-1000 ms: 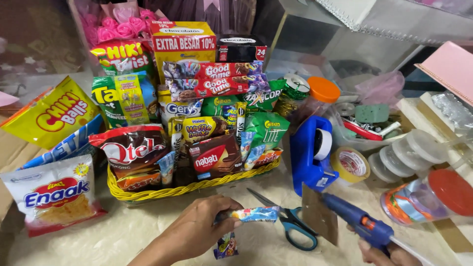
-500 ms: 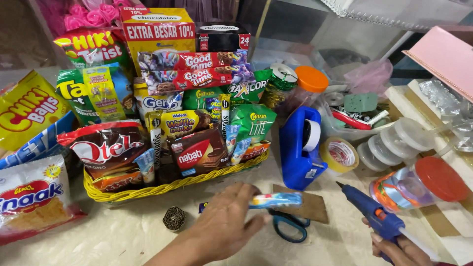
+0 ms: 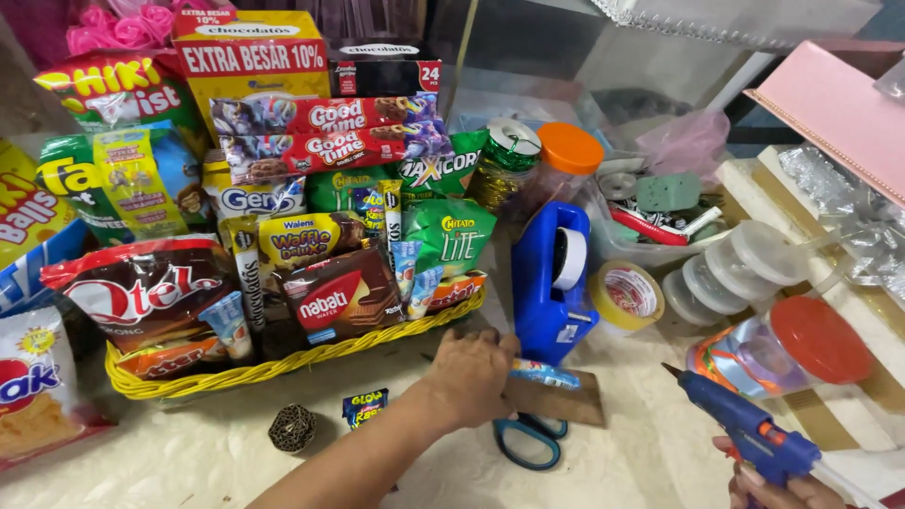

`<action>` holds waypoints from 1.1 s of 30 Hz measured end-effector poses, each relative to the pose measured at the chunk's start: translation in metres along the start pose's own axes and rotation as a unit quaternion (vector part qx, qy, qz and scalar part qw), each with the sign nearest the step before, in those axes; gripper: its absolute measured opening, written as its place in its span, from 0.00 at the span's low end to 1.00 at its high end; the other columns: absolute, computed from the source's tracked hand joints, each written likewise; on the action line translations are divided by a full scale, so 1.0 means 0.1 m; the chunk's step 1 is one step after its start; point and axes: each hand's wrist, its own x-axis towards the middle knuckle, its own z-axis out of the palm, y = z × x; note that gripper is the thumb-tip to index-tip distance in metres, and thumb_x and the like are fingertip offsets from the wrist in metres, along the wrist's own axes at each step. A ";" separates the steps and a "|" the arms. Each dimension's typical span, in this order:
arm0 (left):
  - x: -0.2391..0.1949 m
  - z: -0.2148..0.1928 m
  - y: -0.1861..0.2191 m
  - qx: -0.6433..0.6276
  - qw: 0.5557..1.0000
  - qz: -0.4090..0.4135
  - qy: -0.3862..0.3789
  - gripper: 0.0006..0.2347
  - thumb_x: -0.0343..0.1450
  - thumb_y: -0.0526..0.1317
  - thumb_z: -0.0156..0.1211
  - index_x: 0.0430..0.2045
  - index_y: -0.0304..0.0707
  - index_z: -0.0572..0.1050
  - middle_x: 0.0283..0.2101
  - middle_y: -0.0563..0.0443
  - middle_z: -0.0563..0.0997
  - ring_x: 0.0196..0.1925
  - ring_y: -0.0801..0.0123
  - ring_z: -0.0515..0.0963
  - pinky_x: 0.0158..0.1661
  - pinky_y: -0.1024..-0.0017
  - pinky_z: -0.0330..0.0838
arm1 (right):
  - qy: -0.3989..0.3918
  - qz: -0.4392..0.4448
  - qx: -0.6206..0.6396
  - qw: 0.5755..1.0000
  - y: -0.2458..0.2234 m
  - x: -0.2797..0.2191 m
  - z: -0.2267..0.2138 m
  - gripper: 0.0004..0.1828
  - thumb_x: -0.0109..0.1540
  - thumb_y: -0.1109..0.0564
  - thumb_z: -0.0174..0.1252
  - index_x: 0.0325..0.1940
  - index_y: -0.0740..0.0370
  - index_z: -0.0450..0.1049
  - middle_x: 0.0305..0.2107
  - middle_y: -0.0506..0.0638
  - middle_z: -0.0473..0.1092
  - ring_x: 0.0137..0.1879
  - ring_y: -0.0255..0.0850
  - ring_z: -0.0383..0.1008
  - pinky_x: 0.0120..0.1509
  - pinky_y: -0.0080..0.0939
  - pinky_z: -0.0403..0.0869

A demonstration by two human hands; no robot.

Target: Arranging and securing various snack packages into a decorative gift basket using a hot glue gun.

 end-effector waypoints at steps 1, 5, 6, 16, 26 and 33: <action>-0.01 -0.04 0.02 0.000 1.000 0.000 -0.002 0.32 0.63 0.56 0.71 0.58 0.46 0.65 0.56 0.43 0.74 0.60 0.49 0.73 0.60 0.45 0.59 | 0.000 0.001 0.001 1.000 0.06 0.05 -0.10 0.29 0.64 0.66 0.54 0.71 0.73 0.72 0.21 0.81 0.68 0.30 0.66 0.71 0.40 0.58 0.67; 0.00 -0.01 0.12 0.010 0.999 0.015 0.031 0.26 0.65 0.53 0.69 0.53 0.45 0.66 0.49 0.43 0.79 0.54 0.50 0.77 0.58 0.46 0.59 | -0.115 0.013 0.060 0.991 0.50 0.54 -0.78 0.32 0.61 0.65 0.55 0.71 0.71 0.70 0.20 0.71 0.69 0.31 0.65 0.74 0.39 0.59 0.70; 0.01 0.05 0.14 -0.012 0.996 0.035 0.080 0.22 0.64 0.50 0.68 0.47 0.44 0.67 0.43 0.43 0.83 0.52 0.49 0.78 0.60 0.44 0.56 | -0.179 0.027 0.120 0.976 0.67 0.72 -1.02 0.32 0.61 0.65 0.55 0.71 0.71 0.67 0.21 0.67 0.70 0.34 0.65 0.76 0.40 0.60 0.71; 0.54 0.70 0.88 0.022 0.954 0.086 0.288 0.26 0.62 0.58 0.71 0.43 0.39 0.74 0.41 0.41 0.79 0.42 0.50 0.77 0.46 0.50 0.60 | -0.379 0.113 0.065 0.916 0.20 0.66 -1.23 0.34 0.61 0.61 0.65 0.70 0.58 0.61 0.41 0.82 0.81 0.54 0.77 0.84 0.59 0.64 0.80; -0.26 0.20 0.40 -0.098 0.956 0.068 0.270 0.12 0.66 0.46 0.68 0.38 0.44 0.76 0.36 0.46 0.80 0.38 0.47 0.79 0.40 0.47 0.63 | -0.395 -0.024 0.270 0.878 0.25 0.19 0.00 0.49 0.61 0.41 0.71 0.73 0.74 0.57 0.30 0.53 0.70 0.38 0.43 0.68 0.42 0.45 0.66; -1.01 -0.11 -0.21 -0.227 0.962 -0.042 0.146 0.09 0.73 0.50 0.59 0.38 0.49 0.74 0.43 0.51 0.80 0.44 0.47 0.79 0.43 0.53 0.68 | 0.035 0.416 0.428 0.801 0.08 0.39 0.63 0.34 0.68 0.40 0.44 0.71 0.61 0.69 0.63 0.55 0.74 0.55 0.38 0.76 0.58 0.36 0.75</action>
